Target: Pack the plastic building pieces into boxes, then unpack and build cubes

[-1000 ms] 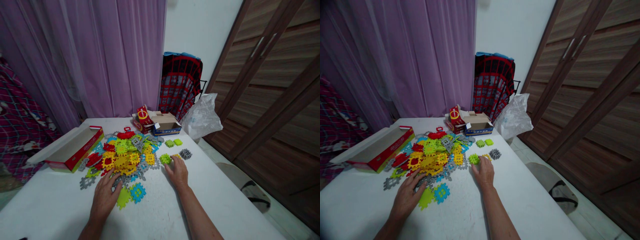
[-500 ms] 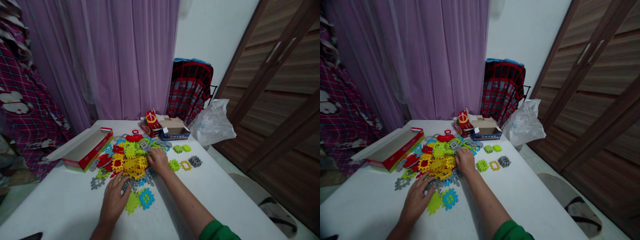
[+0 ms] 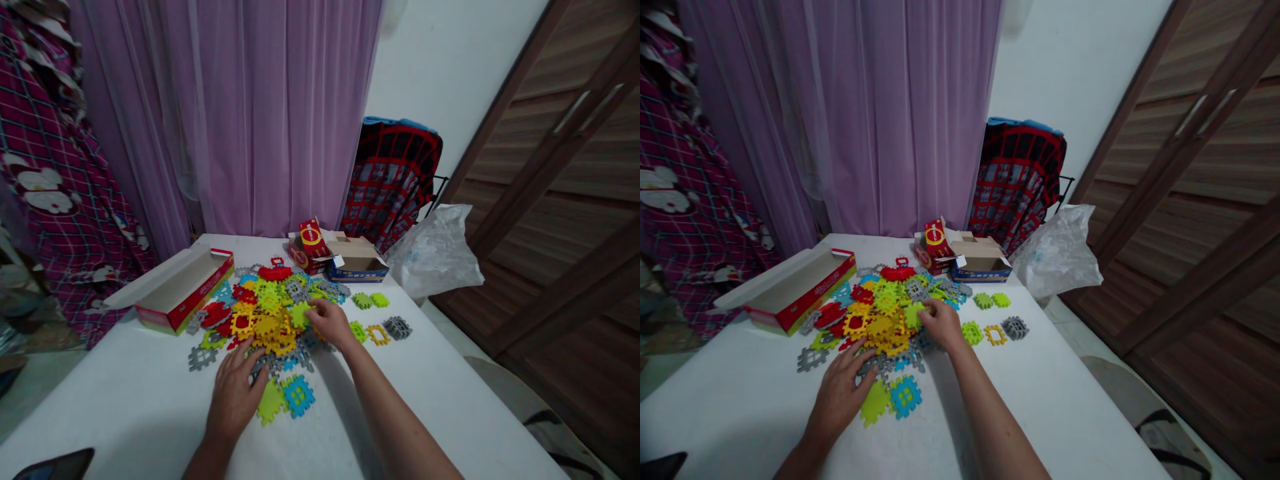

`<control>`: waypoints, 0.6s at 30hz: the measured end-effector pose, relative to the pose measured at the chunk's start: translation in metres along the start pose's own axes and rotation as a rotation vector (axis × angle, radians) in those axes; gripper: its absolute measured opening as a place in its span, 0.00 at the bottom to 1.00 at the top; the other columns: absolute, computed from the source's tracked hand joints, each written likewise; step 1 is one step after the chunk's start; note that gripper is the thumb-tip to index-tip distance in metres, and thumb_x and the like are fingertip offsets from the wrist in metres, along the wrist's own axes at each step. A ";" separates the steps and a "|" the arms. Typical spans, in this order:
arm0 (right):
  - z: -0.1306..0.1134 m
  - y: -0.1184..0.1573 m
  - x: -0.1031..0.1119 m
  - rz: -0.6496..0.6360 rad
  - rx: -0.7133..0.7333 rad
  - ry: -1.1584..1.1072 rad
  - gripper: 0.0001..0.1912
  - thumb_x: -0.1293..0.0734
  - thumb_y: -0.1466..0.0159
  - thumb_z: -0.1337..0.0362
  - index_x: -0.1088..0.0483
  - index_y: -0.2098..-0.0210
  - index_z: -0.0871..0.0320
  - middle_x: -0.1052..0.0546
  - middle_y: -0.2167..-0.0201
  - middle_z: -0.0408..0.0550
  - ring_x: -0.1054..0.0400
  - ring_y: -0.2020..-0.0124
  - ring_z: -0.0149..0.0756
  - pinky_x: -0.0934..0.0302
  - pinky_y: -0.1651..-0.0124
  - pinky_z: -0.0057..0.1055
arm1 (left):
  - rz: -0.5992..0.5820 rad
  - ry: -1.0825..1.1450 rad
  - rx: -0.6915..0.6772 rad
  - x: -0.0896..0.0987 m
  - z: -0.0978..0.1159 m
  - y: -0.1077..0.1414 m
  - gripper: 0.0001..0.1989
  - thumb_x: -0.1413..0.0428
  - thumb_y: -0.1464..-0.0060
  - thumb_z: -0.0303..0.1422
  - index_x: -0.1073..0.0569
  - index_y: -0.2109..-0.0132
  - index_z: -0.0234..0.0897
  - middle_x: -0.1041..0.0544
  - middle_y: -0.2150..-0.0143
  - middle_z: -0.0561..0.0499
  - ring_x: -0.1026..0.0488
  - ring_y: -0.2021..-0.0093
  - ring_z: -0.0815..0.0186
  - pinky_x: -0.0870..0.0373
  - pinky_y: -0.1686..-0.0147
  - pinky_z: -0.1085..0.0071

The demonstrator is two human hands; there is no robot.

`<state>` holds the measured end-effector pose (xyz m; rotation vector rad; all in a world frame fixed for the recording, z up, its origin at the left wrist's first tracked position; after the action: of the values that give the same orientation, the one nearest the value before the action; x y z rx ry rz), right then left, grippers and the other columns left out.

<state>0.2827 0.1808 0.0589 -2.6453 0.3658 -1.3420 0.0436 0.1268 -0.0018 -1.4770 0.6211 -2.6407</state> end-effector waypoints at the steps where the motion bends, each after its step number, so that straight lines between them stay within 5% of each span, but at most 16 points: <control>1: 0.007 0.007 0.000 -0.026 -0.020 -0.015 0.13 0.35 0.39 0.61 0.22 0.57 0.54 0.20 0.74 0.40 0.28 0.74 0.34 0.38 0.70 0.27 | -0.001 0.001 0.003 0.001 0.001 0.000 0.17 0.49 0.44 0.40 0.22 0.52 0.45 0.27 0.39 0.46 0.31 0.40 0.54 0.38 0.39 0.51; 7: 0.022 0.039 0.022 0.161 -0.003 0.148 0.15 0.38 0.39 0.67 0.22 0.56 0.52 0.18 0.60 0.47 0.24 0.63 0.38 0.35 0.59 0.31 | -0.023 0.005 -0.003 0.002 0.003 -0.002 0.19 0.51 0.42 0.41 0.22 0.51 0.43 0.27 0.39 0.44 0.31 0.39 0.53 0.37 0.39 0.51; 14: 0.018 0.080 0.014 0.097 0.126 0.172 0.11 0.34 0.40 0.64 0.24 0.58 0.52 0.20 0.57 0.47 0.27 0.55 0.40 0.35 0.52 0.33 | -0.007 0.012 0.001 0.003 0.002 -0.002 0.18 0.50 0.43 0.41 0.22 0.52 0.44 0.28 0.39 0.46 0.31 0.40 0.54 0.37 0.39 0.52; 18: 0.015 0.097 0.008 0.077 0.229 0.207 0.21 0.29 0.43 0.62 0.27 0.50 0.53 0.23 0.48 0.50 0.31 0.48 0.44 0.38 0.44 0.38 | -0.015 -0.003 -0.001 0.004 0.003 -0.002 0.19 0.51 0.43 0.42 0.22 0.51 0.43 0.28 0.38 0.45 0.31 0.40 0.54 0.37 0.39 0.52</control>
<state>0.2848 0.0855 0.0327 -2.2934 0.3137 -1.5369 0.0443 0.1270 0.0032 -1.4915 0.6137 -2.6490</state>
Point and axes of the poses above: each hand's wrist, its own y-axis away from the middle knuckle, its own x-axis out of the back of the hand, z = x × y, the point moved 7 cm from there along -y, towards the middle knuckle
